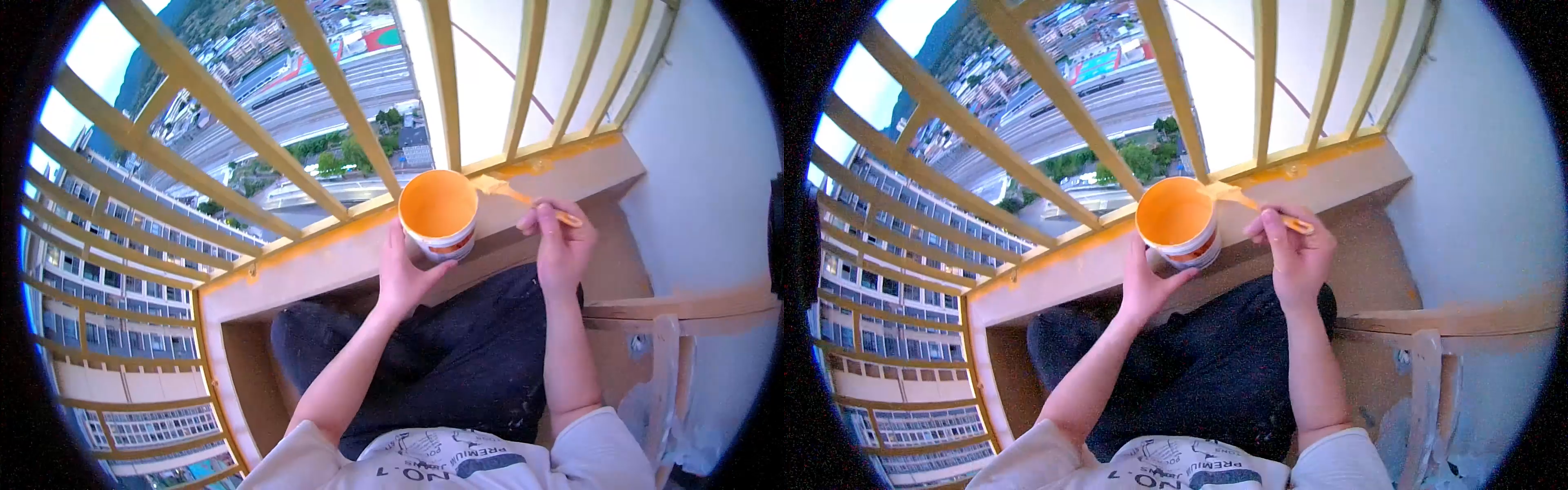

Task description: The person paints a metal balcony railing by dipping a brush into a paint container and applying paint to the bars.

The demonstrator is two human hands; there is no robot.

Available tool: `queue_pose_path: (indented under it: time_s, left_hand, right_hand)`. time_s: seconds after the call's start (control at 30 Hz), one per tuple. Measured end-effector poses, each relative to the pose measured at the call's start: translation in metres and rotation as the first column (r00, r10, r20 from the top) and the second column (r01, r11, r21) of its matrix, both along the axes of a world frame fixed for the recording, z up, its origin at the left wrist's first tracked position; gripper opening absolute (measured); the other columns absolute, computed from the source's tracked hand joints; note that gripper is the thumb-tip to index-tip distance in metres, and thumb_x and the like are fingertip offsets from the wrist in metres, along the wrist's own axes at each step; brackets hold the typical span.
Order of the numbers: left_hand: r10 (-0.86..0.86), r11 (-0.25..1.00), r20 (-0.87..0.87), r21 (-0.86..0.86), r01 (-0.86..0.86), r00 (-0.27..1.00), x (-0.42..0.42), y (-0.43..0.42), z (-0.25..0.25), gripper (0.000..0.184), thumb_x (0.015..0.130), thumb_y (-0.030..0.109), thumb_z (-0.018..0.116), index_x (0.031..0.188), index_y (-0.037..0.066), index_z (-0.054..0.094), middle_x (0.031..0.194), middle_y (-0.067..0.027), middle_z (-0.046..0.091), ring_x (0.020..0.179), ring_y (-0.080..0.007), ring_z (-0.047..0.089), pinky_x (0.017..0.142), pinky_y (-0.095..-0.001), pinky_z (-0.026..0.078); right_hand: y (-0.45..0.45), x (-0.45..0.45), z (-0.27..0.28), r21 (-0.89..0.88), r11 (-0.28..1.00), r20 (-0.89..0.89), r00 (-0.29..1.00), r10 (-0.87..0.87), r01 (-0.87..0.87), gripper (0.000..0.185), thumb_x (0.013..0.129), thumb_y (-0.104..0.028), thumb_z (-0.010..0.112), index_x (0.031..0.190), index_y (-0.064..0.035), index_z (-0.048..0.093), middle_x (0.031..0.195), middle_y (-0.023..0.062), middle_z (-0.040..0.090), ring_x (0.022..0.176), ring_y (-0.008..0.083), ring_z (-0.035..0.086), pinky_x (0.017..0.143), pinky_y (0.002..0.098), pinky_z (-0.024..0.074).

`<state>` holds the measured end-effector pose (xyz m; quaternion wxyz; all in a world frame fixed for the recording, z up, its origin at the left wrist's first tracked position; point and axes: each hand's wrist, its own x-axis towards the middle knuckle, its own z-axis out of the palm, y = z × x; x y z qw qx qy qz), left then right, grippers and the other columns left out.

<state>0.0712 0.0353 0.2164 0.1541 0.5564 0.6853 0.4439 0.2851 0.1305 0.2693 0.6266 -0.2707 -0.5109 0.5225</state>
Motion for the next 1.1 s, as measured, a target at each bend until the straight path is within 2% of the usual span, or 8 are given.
queue_pose_path:
  time_s: [0.13, 0.2, 0.27, 0.4, 0.57, 0.83, 0.97, 1.1]
  left_hand:
    - [0.065, 0.987, -0.189, -0.132, -0.091, 0.980, 0.002, -0.051, 0.006, 0.073, 0.081, 0.030, 0.081, 0.139, 0.003, 0.045, 0.120, -0.0188, 0.057, 0.113, -0.0350, 0.060, 0.094, -0.0439, 0.052]
    - [-0.207, 0.905, -0.199, -0.412, 0.110, 0.958, -0.010, -0.070, 0.006, 0.043, 0.086, 0.029, 0.073, 0.118, 0.004, 0.059, 0.103, -0.0160, 0.064, 0.097, -0.0357, 0.065, 0.084, -0.0458, 0.054]
    - [-0.373, 0.857, -0.299, -0.473, 0.203, 0.878, -0.021, -0.082, -0.012, 0.025, 0.089, 0.028, 0.067, 0.098, 0.004, 0.064, 0.090, -0.0149, 0.067, 0.088, -0.0378, 0.067, 0.079, -0.0481, 0.054]
    - [-0.535, 0.703, -0.337, -0.686, 0.186, 0.775, -0.032, -0.098, -0.055, 0.027, 0.089, 0.029, 0.067, 0.096, 0.003, 0.066, 0.094, -0.0194, 0.070, 0.091, -0.0382, 0.069, 0.082, -0.0484, 0.056]
    - [-0.449, 0.768, -0.236, -0.594, 0.238, 0.862, -0.034, -0.090, -0.056, 0.030, 0.089, 0.031, 0.067, 0.098, 0.002, 0.066, 0.092, -0.0209, 0.071, 0.090, -0.0393, 0.069, 0.082, -0.0496, 0.056]
    - [-0.482, 0.732, -0.230, -0.636, 0.244, 0.845, -0.033, -0.094, -0.068, 0.034, 0.086, 0.032, 0.071, 0.100, 0.002, 0.068, 0.096, -0.0186, 0.072, 0.093, -0.0360, 0.071, 0.083, -0.0459, 0.058]
    - [-0.502, 0.706, -0.203, -0.658, 0.262, 0.840, -0.033, -0.093, -0.062, 0.035, 0.089, 0.034, 0.067, 0.104, 0.002, 0.066, 0.097, -0.0188, 0.071, 0.097, -0.0374, 0.069, 0.085, -0.0486, 0.056]
    - [-0.476, 0.739, -0.238, -0.630, 0.238, 0.846, -0.031, -0.098, -0.063, 0.034, 0.087, 0.032, 0.070, 0.104, 0.003, 0.068, 0.098, -0.0156, 0.072, 0.096, -0.0329, 0.071, 0.085, -0.0448, 0.057]
  right_hand:
    - [0.006, -0.022, 0.059, 0.272, 0.962, 0.273, 0.961, -0.041, -0.036, 0.012, 0.098, -0.007, 0.066, 0.101, 0.0026, 0.072, 0.080, 0.0045, 0.066, 0.067, 0.0104, 0.059, 0.063, 0.0221, 0.0468]
    - [0.019, -0.040, 0.078, 0.487, 0.856, 0.543, 0.828, -0.143, -0.172, 0.012, 0.094, -0.011, 0.070, 0.096, 0.0002, 0.074, 0.073, 0.0070, 0.060, 0.063, 0.0148, 0.055, 0.060, 0.0254, 0.0455]
    - [0.031, -0.062, 0.081, 0.436, 0.877, 0.658, 0.736, -0.159, -0.201, 0.015, 0.093, -0.015, 0.072, 0.094, 0.0004, 0.073, 0.072, 0.0090, 0.059, 0.063, 0.0177, 0.056, 0.060, 0.0286, 0.0465]
    - [0.040, -0.089, 0.076, 0.405, 0.879, 0.871, 0.399, -0.288, -0.251, 0.022, 0.091, -0.021, 0.073, 0.097, -0.0007, 0.075, 0.077, 0.0115, 0.062, 0.067, 0.0203, 0.058, 0.064, 0.0346, 0.0464]
    - [0.046, -0.108, 0.050, 0.528, 0.799, 0.815, 0.434, -0.383, -0.288, 0.023, 0.089, -0.025, 0.074, 0.092, -0.0018, 0.074, 0.076, 0.0131, 0.057, 0.072, 0.0265, 0.060, 0.068, 0.0395, 0.0485]
    - [0.029, -0.104, 0.057, 0.394, 0.880, 0.915, 0.204, -0.348, -0.265, 0.022, 0.091, -0.024, 0.071, 0.090, -0.0023, 0.073, 0.077, 0.0140, 0.057, 0.077, 0.0301, 0.062, 0.073, 0.0413, 0.0513]
    - [0.028, -0.092, 0.052, 0.397, 0.879, 0.909, 0.249, -0.336, -0.264, 0.020, 0.090, -0.022, 0.073, 0.091, -0.0023, 0.075, 0.078, 0.0132, 0.060, 0.077, 0.0255, 0.064, 0.072, 0.0374, 0.0511]
    - [-0.001, -0.085, 0.074, 0.281, 0.960, 0.701, 0.680, -0.217, 0.016, 0.012, 0.087, -0.009, 0.075, 0.098, -0.0039, 0.076, 0.090, 0.0135, 0.071, 0.082, 0.0194, 0.069, 0.074, 0.0311, 0.0525]
